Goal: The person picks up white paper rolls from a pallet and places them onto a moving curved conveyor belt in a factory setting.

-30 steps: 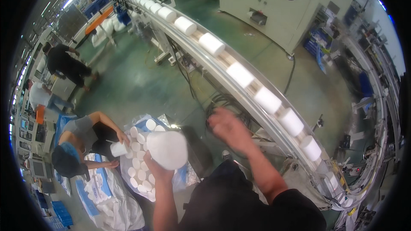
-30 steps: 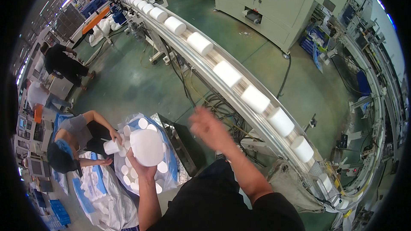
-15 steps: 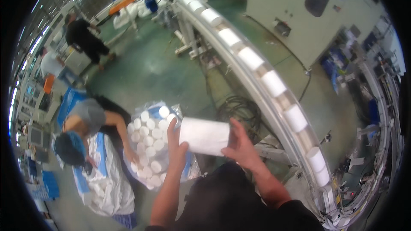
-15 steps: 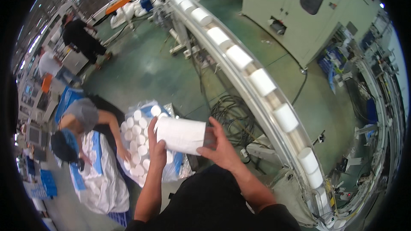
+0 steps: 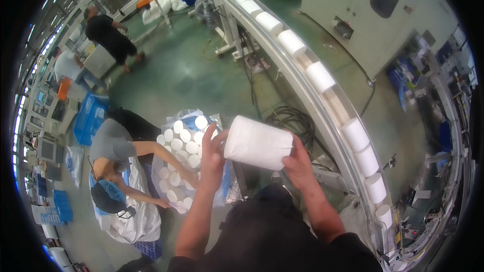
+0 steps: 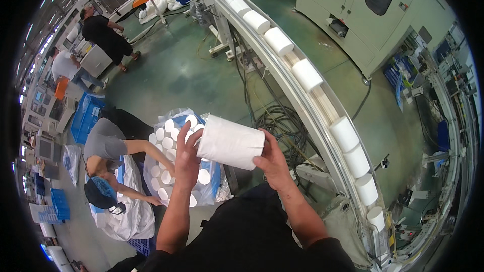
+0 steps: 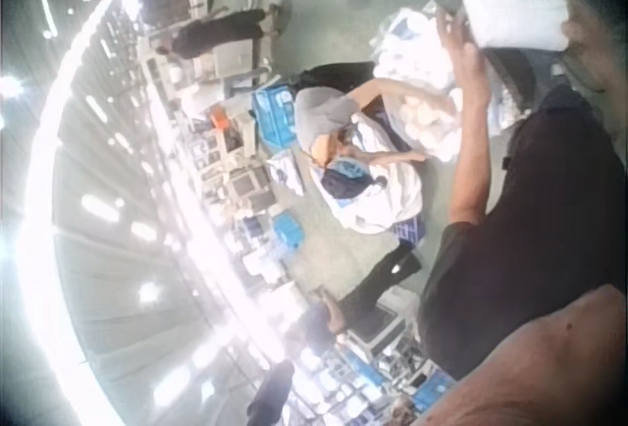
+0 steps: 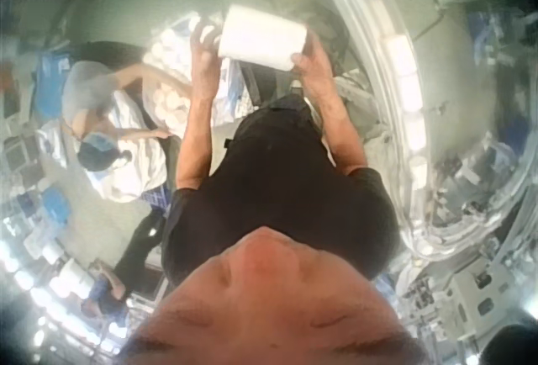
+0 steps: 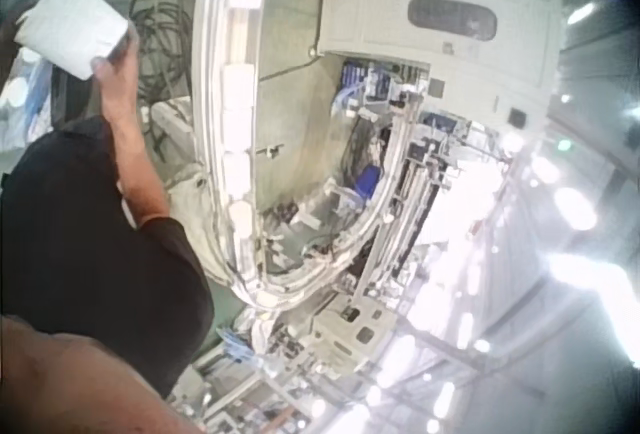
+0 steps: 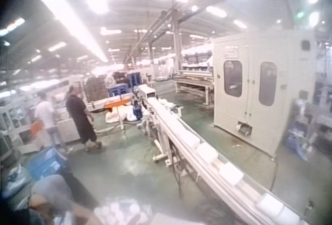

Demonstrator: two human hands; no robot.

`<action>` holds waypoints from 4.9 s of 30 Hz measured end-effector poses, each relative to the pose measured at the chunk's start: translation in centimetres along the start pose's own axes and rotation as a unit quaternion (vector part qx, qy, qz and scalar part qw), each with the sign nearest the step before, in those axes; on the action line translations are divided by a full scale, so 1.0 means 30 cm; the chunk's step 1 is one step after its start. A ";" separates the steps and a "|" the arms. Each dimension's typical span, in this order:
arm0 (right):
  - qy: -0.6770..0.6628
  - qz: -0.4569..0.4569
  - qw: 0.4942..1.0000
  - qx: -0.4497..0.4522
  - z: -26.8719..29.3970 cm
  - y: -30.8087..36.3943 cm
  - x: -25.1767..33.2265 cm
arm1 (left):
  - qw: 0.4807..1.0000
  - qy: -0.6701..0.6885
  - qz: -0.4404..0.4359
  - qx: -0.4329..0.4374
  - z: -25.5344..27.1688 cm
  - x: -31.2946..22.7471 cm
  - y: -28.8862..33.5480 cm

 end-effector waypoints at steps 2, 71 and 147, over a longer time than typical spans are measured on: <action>-0.009 0.006 1.000 -0.005 0.003 -0.001 0.000 | 1.000 0.026 0.015 0.003 0.008 -0.003 -0.001; 0.180 -0.018 0.838 -0.515 1.236 0.697 0.251 | 0.962 -0.108 0.173 0.182 -0.115 0.481 0.066; 0.135 0.128 0.981 0.058 -0.021 -0.177 0.182 | 0.898 -0.094 0.036 -0.428 0.558 0.347 0.386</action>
Point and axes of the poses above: each hand's wrist, its own y-axis away from the middle knuckle, its own z-axis out of the back of the hand, x = y × z, the point moved 5 cm from there along -y, towards the middle knuckle, and after that the axes turned 4 degrees about x, right-handed, at the moved point
